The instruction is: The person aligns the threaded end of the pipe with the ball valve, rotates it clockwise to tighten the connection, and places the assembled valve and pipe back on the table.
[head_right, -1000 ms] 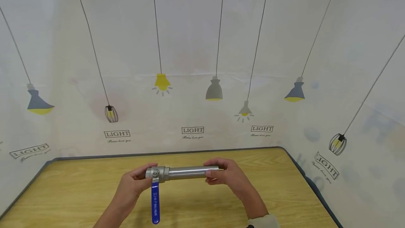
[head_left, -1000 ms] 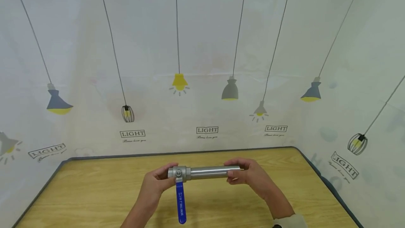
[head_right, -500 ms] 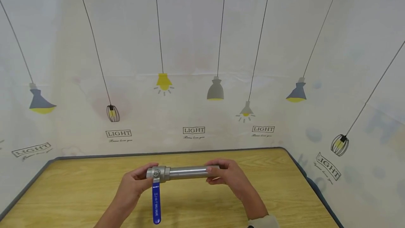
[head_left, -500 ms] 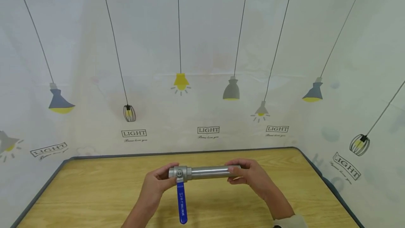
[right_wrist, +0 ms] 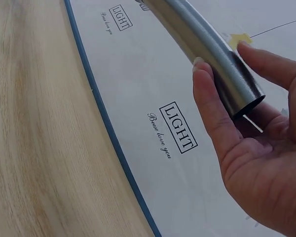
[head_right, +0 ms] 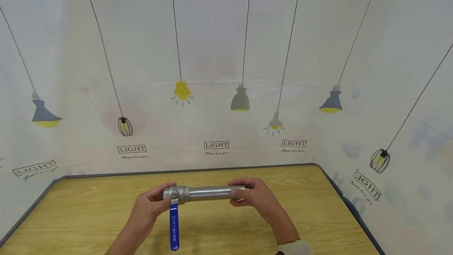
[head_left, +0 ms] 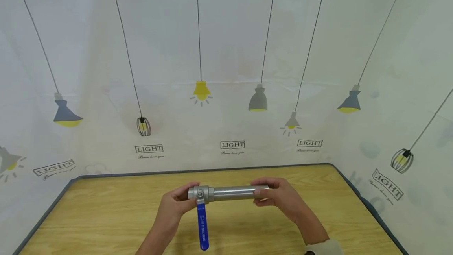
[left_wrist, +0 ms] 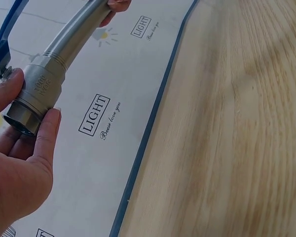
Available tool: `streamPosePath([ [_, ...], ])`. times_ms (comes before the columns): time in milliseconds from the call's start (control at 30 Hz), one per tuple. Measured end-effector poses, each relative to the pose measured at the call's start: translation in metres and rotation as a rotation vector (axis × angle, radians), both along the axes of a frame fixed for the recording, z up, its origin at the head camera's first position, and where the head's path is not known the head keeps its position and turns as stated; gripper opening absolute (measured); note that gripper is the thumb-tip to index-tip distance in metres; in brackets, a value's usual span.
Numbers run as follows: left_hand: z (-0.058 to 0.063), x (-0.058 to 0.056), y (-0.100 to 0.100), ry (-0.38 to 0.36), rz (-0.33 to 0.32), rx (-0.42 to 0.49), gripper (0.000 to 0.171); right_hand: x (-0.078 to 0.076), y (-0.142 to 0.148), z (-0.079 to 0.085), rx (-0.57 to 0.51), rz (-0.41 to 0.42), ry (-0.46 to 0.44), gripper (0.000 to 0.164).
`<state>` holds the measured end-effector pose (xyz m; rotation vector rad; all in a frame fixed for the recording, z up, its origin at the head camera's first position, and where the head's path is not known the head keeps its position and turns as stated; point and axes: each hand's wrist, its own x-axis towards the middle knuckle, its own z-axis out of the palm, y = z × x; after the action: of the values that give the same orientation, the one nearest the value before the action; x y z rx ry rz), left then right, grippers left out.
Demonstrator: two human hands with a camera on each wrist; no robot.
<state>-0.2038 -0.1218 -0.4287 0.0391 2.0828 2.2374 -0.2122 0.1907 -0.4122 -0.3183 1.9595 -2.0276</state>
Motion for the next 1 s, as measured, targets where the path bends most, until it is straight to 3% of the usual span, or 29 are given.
streamPosePath([
  [300,0.0010,0.0011,-0.0002,0.001,0.008,-0.016,0.044,0.0020,0.0004,0.0037,-0.003,0.025,0.032,0.044],
  [667,0.0041,0.0009,0.0019,-0.001,0.009,-0.017,0.042,0.0035,-0.0011,0.0052,-0.011,-0.011,0.033,0.052],
  [1000,0.0059,0.0020,0.0046,0.005,0.002,-0.014,0.043,0.0038,0.0000,0.0046,-0.034,-0.009,0.031,0.045],
])
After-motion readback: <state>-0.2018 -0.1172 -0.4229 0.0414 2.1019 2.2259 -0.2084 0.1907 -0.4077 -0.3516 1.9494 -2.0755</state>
